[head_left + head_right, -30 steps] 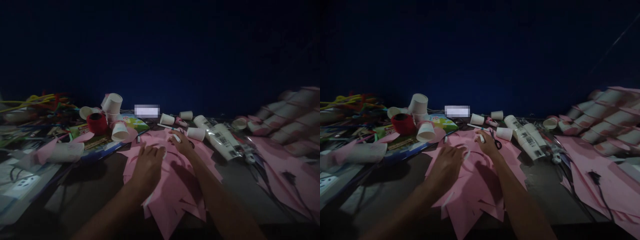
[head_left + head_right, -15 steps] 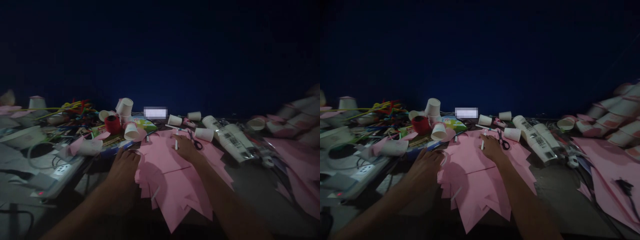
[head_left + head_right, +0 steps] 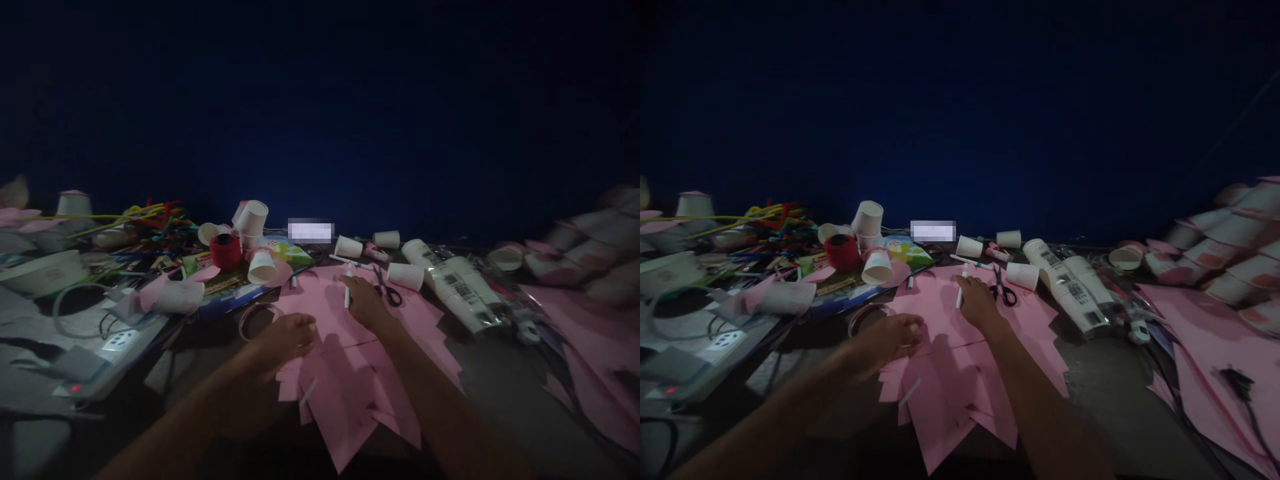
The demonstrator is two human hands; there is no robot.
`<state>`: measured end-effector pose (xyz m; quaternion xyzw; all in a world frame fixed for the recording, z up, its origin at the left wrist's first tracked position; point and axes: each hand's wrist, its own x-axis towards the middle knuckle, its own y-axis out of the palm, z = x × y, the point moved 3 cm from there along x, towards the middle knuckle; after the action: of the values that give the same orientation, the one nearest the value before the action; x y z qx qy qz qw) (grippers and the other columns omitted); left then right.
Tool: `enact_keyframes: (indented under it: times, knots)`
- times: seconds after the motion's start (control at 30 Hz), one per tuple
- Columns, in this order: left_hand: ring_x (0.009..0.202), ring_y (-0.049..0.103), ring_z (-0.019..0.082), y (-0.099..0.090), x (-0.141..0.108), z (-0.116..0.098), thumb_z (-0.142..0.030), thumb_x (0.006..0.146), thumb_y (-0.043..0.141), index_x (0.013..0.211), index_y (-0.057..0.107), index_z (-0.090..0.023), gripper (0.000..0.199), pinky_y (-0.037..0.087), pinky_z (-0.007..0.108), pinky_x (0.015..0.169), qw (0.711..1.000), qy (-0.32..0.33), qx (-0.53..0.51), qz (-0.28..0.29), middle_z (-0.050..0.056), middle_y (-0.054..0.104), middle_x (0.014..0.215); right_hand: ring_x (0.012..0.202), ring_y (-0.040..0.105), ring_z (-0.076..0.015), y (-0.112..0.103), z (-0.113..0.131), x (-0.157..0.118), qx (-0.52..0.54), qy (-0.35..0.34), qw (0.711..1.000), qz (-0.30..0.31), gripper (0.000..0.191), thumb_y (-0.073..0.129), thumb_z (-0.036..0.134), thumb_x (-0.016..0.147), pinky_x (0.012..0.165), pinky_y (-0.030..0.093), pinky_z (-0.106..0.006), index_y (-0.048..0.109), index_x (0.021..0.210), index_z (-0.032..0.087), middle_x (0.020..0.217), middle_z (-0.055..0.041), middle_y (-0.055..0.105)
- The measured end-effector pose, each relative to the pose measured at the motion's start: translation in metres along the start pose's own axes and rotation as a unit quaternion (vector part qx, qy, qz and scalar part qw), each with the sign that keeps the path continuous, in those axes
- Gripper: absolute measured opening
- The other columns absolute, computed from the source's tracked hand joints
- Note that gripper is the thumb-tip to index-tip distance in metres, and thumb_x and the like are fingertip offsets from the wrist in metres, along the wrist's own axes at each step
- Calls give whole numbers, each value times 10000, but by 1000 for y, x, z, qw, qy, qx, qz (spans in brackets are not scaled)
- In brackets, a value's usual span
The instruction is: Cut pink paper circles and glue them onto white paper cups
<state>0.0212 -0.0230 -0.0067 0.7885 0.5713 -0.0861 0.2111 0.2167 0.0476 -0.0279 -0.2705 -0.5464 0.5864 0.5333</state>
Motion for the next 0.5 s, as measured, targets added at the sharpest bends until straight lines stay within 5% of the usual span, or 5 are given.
enact_keyframes:
  times: [0.07,0.23,0.4,0.5]
  knots:
    - [795,622,190,-1,1,2,-206,726,612,866,581,-141,158,452,309,737,991,-55,-122,13,76,642,852,1061,469,-235,1,0,0,1,0,1000,-7,468,447,150,799,904,337,-330,431,1267,151,1127,-119,565]
    - [895,620,239,1,5,4,-164,783,509,842,517,-134,67,458,400,798,966,-129,-225,-26,123,626,963,1089,450,-241,4,0,0,18,-10,1000,-4,493,511,322,814,938,318,-350,431,1269,152,1171,-114,559]
    - [866,628,207,12,6,8,-166,813,460,829,523,-122,79,473,386,813,948,-112,-295,-34,121,630,964,1084,458,-235,1,0,-1,36,-22,999,-7,515,534,357,800,935,324,-345,435,1266,159,1196,-110,550]
    - [729,632,169,17,10,12,-222,812,507,801,529,-136,89,494,352,740,938,-91,-335,-14,64,638,798,1060,478,-234,-1,-1,-1,49,-23,998,-15,503,531,369,801,929,334,-348,445,1252,165,1166,-106,562]
